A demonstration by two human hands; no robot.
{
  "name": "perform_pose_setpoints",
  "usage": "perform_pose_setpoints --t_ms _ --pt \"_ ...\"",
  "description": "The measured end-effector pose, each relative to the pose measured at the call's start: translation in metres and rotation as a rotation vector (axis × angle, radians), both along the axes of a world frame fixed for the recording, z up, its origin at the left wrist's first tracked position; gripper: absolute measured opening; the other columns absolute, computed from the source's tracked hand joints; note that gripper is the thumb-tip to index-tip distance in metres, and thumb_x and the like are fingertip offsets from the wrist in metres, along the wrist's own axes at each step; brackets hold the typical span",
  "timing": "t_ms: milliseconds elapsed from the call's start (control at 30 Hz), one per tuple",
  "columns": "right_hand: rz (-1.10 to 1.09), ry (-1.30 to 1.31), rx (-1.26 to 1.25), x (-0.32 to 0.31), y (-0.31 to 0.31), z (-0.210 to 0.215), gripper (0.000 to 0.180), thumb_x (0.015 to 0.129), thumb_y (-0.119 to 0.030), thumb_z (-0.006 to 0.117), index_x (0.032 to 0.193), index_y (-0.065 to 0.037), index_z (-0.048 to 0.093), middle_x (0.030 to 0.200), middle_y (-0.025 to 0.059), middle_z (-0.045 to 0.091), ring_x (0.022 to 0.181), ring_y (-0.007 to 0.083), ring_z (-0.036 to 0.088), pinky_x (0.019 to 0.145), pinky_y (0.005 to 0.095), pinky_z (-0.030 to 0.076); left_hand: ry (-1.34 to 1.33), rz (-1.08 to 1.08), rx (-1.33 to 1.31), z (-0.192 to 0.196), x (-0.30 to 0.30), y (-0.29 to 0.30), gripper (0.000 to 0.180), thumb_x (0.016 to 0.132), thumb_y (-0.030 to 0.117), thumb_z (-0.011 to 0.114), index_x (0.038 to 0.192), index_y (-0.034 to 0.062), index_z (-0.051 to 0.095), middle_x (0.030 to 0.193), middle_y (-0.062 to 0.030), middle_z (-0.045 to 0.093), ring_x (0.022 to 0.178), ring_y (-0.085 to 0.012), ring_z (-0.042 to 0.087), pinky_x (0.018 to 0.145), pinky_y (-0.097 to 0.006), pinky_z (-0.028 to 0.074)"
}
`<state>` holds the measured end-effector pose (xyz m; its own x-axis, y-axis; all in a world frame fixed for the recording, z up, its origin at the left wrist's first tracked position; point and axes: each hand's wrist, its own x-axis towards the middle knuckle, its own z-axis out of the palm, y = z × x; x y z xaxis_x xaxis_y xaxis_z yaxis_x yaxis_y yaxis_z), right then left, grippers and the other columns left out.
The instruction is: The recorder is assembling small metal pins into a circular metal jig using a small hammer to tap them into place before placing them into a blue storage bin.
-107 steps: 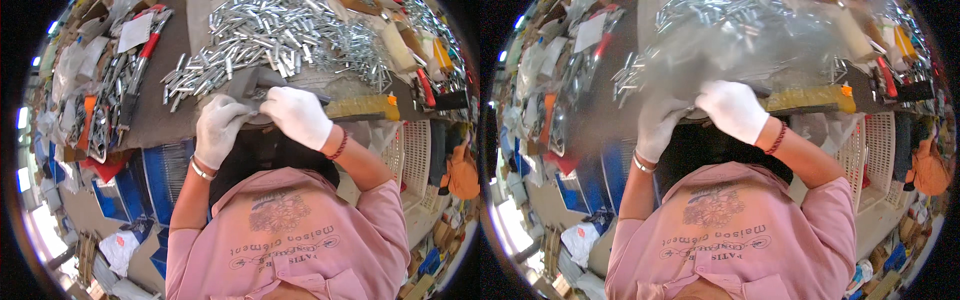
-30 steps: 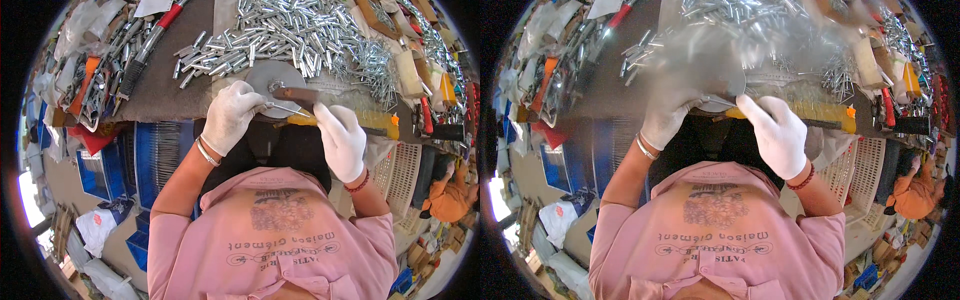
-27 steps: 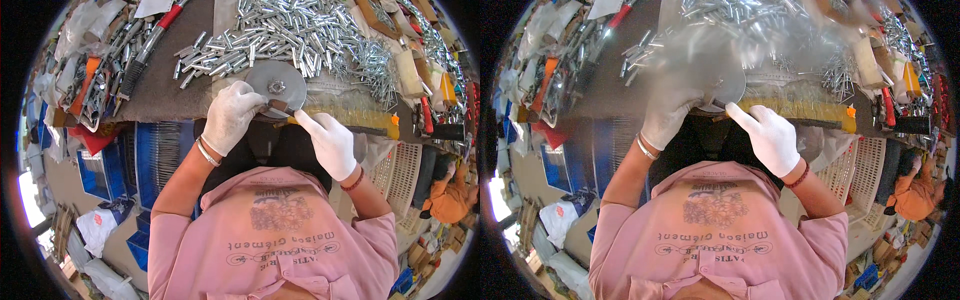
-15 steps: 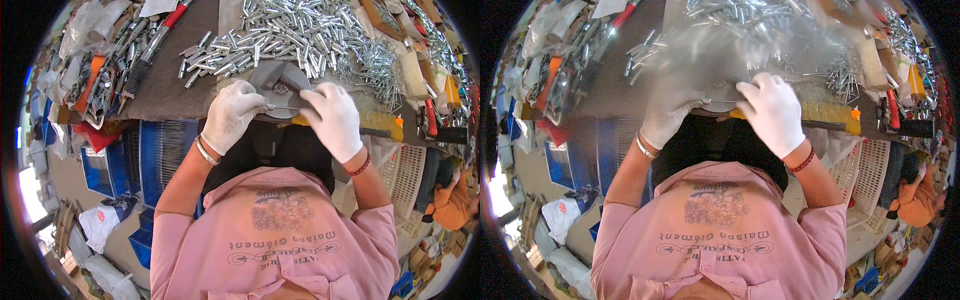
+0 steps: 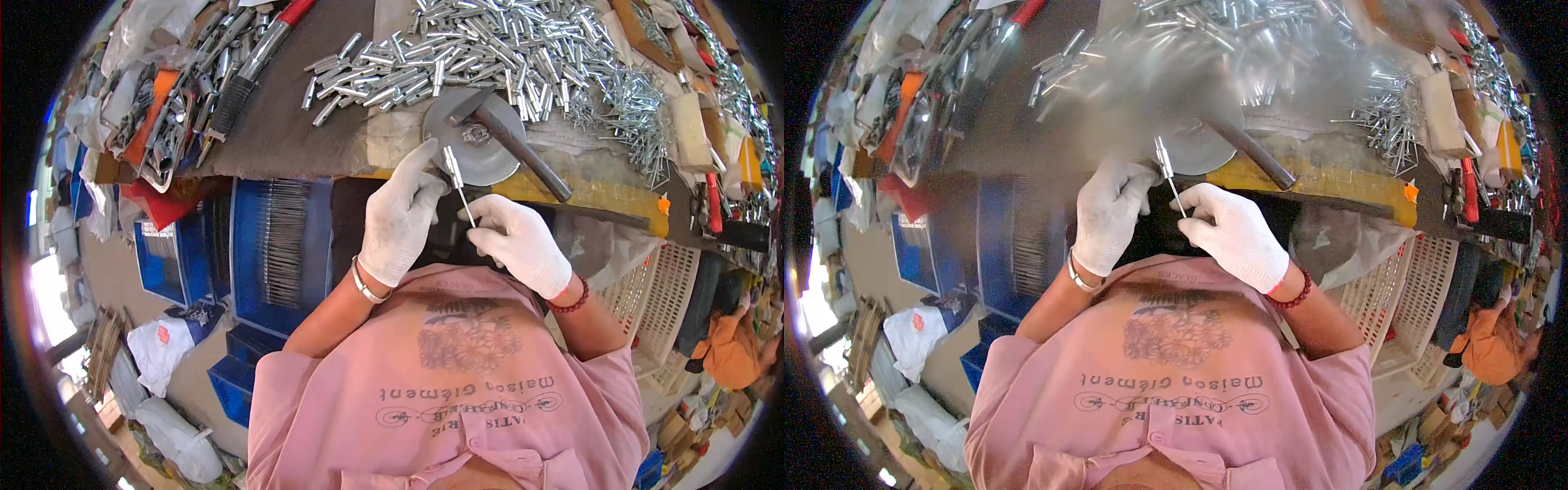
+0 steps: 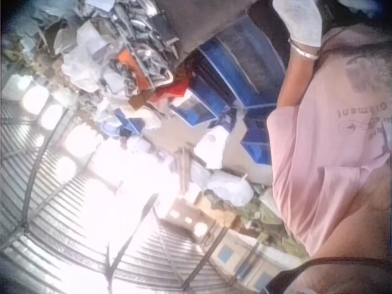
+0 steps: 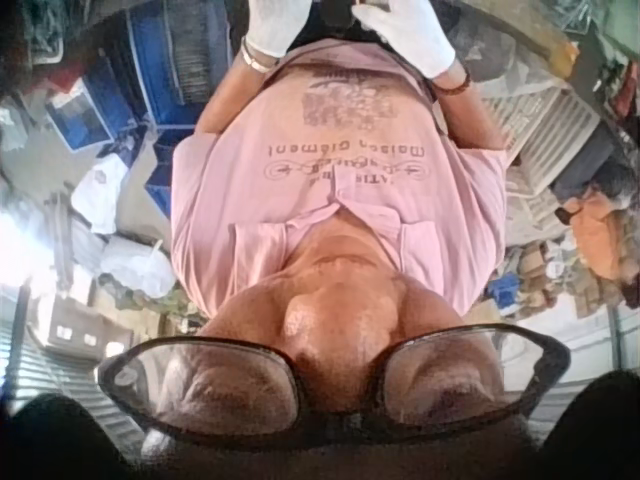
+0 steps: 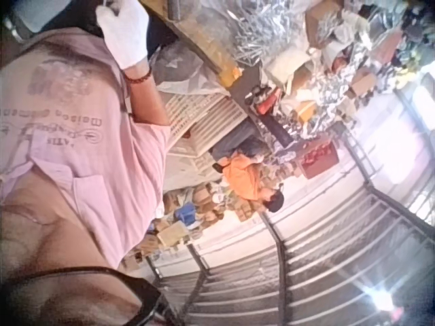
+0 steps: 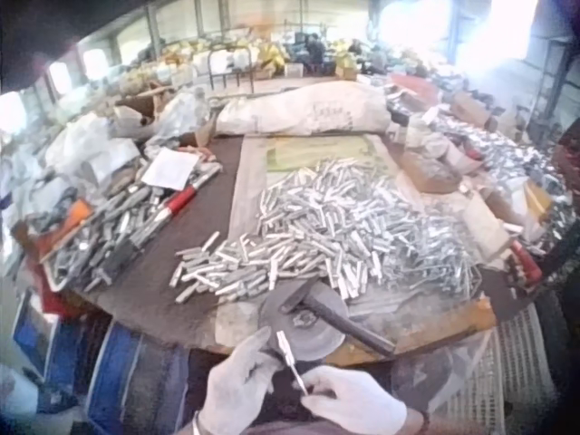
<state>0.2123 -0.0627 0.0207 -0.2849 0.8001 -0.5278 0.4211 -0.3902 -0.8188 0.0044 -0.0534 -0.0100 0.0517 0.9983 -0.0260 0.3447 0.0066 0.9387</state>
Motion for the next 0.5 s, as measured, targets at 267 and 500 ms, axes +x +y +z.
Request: perform_pose_setpoints --t_ms 267,500 --pt "0.066 0.002 0.158 -0.034 -0.010 -0.007 0.030 0.094 -0.009 0.073 0.123 -0.004 0.072 0.086 0.0138 0.071 0.077 0.0202 0.070 0.076 0.0329 0.056 -0.289 0.064 -0.413 0.015 -0.023 0.000 0.064 0.098 0.004 0.072 0.157 0.0040 0.049 0.093 -0.0066 0.074 0.073 -0.0110 0.067 0.064 -0.027 0.055" --pt "0.187 0.031 0.233 -0.061 0.005 -0.010 0.060 0.096 0.003 0.063 0.155 -0.005 0.055 0.104 0.0077 0.074 0.087 0.0154 0.070 0.086 0.0307 0.059 -0.472 0.341 -0.209 -0.001 -0.094 -0.026 0.058 0.099 0.012 0.077 0.151 0.0049 0.052 0.111 -0.0099 0.075 0.083 -0.0077 0.063 0.068 -0.022 0.049"
